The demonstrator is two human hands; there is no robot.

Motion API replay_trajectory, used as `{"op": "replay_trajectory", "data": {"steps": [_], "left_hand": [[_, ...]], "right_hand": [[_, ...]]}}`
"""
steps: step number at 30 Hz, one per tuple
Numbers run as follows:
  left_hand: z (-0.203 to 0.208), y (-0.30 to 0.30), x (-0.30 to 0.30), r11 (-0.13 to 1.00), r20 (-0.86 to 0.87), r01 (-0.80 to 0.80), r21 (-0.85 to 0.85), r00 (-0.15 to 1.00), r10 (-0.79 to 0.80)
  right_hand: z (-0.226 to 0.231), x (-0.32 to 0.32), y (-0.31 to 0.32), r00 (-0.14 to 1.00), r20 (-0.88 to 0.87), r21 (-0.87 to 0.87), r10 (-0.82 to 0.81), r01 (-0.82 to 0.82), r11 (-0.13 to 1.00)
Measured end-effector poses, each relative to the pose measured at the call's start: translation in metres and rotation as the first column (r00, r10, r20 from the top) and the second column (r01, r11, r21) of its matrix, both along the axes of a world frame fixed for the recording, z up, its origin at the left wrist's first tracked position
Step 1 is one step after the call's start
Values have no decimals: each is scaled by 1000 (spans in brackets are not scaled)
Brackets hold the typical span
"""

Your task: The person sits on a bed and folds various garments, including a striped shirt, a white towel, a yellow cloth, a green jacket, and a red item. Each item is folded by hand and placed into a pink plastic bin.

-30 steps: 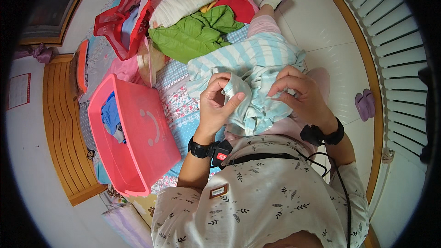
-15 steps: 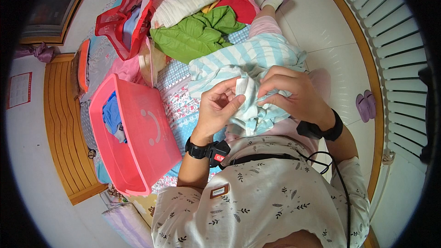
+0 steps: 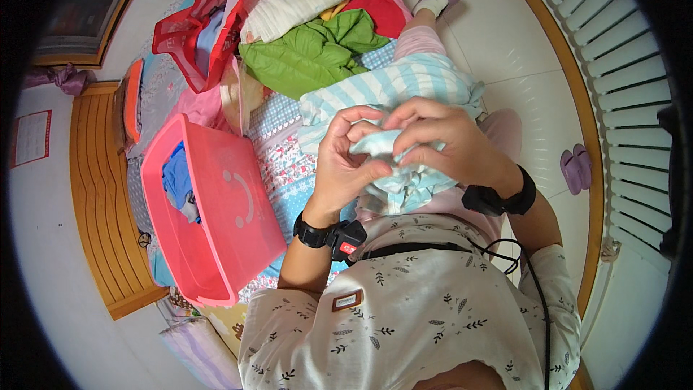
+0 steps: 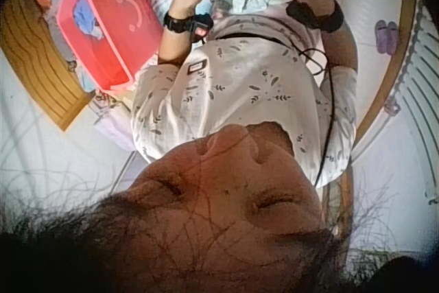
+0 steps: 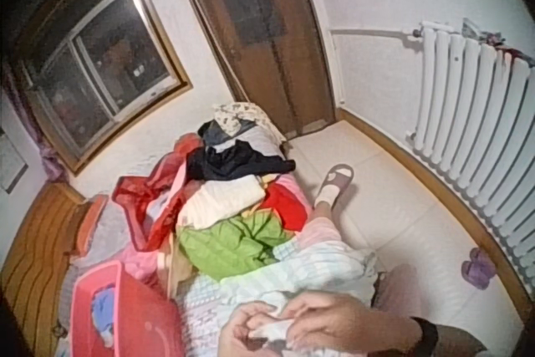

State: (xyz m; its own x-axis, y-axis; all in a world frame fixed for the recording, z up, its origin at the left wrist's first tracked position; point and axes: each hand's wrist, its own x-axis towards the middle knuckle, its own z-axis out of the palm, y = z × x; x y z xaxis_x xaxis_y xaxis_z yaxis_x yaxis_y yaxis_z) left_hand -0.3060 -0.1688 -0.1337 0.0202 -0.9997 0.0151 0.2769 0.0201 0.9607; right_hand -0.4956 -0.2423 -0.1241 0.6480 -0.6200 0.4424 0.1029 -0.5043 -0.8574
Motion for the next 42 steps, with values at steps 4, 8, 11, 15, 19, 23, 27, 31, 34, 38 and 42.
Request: {"op": "replay_trajectory", "data": {"steps": [4,8,11,15,19,23,27,31,34,38,42], "left_hand": [[0,3,2,1000,-74,1,4,997,-1],[-7,3,10,998,30,-60,2,998,60],[-10,4,9,996,137,-88,-19,986,89],[-6,7,0,995,139,-100,-27,985,102],[-1,10,-9,988,180,-35,-153,982,62],[2,10,-12,992,171,-22,-121,984,43],[3,8,-16,995,182,-4,-101,983,23],[-2,9,-10,993,284,116,-37,953,-101],[-17,14,4,945,452,228,236,835,-314],[-48,24,24,955,774,152,256,560,-297],[-59,40,60,966,891,-58,253,402,-209]], "right_hand": [[-2,-5,-3,991,-37,101,-131,134,986],[3,-3,-1,972,39,-104,-231,234,967],[12,-8,4,976,-38,-77,-214,211,975],[19,-13,8,998,-45,71,-41,44,996],[14,-1,4,987,1,149,-162,161,976],[10,5,1,971,84,86,-222,215,973],[16,-2,3,992,-24,253,-125,127,959],[31,-15,-3,962,-140,44,-237,245,969],[47,-28,-17,927,85,-34,-365,369,929],[78,-68,-45,936,144,35,-322,321,947],[107,-95,-70,727,63,-295,-684,668,683]]}}
